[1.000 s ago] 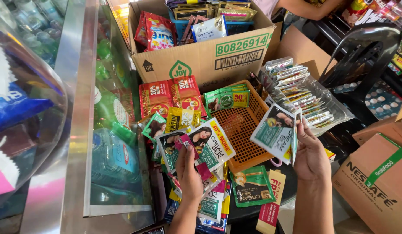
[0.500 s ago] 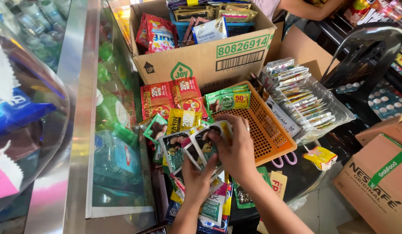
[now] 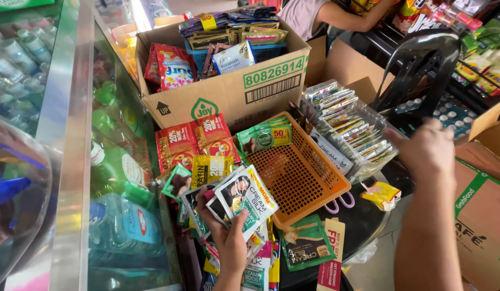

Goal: Sort and cut strips of product sachets in a grocery store environment.

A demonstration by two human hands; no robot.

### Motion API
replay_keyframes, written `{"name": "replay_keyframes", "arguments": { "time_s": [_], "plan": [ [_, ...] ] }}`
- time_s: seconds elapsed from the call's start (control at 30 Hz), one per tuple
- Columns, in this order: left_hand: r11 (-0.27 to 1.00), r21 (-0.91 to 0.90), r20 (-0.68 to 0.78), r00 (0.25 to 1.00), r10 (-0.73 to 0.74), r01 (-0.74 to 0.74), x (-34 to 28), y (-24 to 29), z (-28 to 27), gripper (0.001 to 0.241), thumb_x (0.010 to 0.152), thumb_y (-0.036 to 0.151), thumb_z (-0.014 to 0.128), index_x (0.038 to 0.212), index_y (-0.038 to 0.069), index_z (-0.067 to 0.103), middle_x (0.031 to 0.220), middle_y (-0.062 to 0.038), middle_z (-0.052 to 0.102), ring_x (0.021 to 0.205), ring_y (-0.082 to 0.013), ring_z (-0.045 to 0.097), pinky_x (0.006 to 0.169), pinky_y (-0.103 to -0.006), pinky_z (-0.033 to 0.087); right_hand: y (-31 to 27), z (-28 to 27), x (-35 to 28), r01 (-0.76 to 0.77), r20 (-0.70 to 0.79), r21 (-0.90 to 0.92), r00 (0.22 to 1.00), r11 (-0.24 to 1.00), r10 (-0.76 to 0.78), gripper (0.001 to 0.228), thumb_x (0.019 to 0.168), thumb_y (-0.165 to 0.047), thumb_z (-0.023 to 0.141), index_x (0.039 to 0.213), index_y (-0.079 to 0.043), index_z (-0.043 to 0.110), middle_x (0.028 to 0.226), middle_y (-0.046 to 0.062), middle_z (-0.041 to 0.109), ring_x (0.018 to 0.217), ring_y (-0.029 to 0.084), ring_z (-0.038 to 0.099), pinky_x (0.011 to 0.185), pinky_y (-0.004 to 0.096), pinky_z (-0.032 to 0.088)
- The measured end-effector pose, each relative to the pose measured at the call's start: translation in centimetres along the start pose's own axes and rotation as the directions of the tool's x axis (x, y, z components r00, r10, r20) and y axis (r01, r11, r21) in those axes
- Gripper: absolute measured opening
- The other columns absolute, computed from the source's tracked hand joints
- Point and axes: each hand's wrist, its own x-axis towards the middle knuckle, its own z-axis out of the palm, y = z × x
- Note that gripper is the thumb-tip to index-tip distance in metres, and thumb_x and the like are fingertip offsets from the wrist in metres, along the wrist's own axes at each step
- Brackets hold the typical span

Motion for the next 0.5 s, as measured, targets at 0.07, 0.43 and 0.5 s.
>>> {"name": "replay_keyframes", "arguments": {
  "time_s": [0.07, 0.43, 0.5],
  "plan": [
    [0.999, 0.023, -0.004, 1.000, -0.031, 0.031, 0.0, 0.4, 0.2, 0.093, 0.083, -0.001, 0.065, 0.160, 0.016, 0.015, 0.149, -0.013, 0.042, 0.136, -0.0264, 0.048, 0.113, -0.0417, 0.039, -0.4, -3.2, 0.4, -0.351, 0.378, 0.263, 0.895, 0.898, 0.239, 0.079, 0.089, -0.048, 0.080, 0.133, 0.011, 0.051, 0.119, 0.037, 0.067, 0.108, 0.048, 0.064, 0.089, 0.053, 0.055],
    [0.999, 0.034, 0.047, 0.999, 0.019, -0.020, -0.2, 0.3, 0.5, 0.089, 0.086, -0.005, 0.064, 0.159, 0.014, 0.018, 0.151, -0.016, 0.040, 0.135, -0.0257, 0.047, 0.114, -0.0417, 0.038, -0.7, -2.1, -2.8, -0.670, 0.715, 0.652, 0.699, 0.355, 0.007, 0.033, 0.102, 0.000, 0.047, 0.129, 0.011, 0.060, 0.119, 0.021, 0.072, 0.093, 0.035, 0.074, 0.083, 0.041, 0.062],
    [1.000, -0.004, 0.036, 0.999, 0.003, -0.003, -0.1, 0.4, 0.5, 0.089, 0.085, -0.004, 0.064, 0.159, 0.015, 0.017, 0.148, -0.016, 0.044, 0.133, -0.0260, 0.051, 0.112, -0.0417, 0.041, -0.3, -1.9, -2.7, -0.651, 0.713, 0.676, 0.696, 0.346, -0.083, 0.037, 0.099, 0.005, 0.045, 0.131, 0.011, 0.060, 0.124, 0.022, 0.069, 0.101, 0.035, 0.073, 0.086, 0.043, 0.057]
  ]
}}
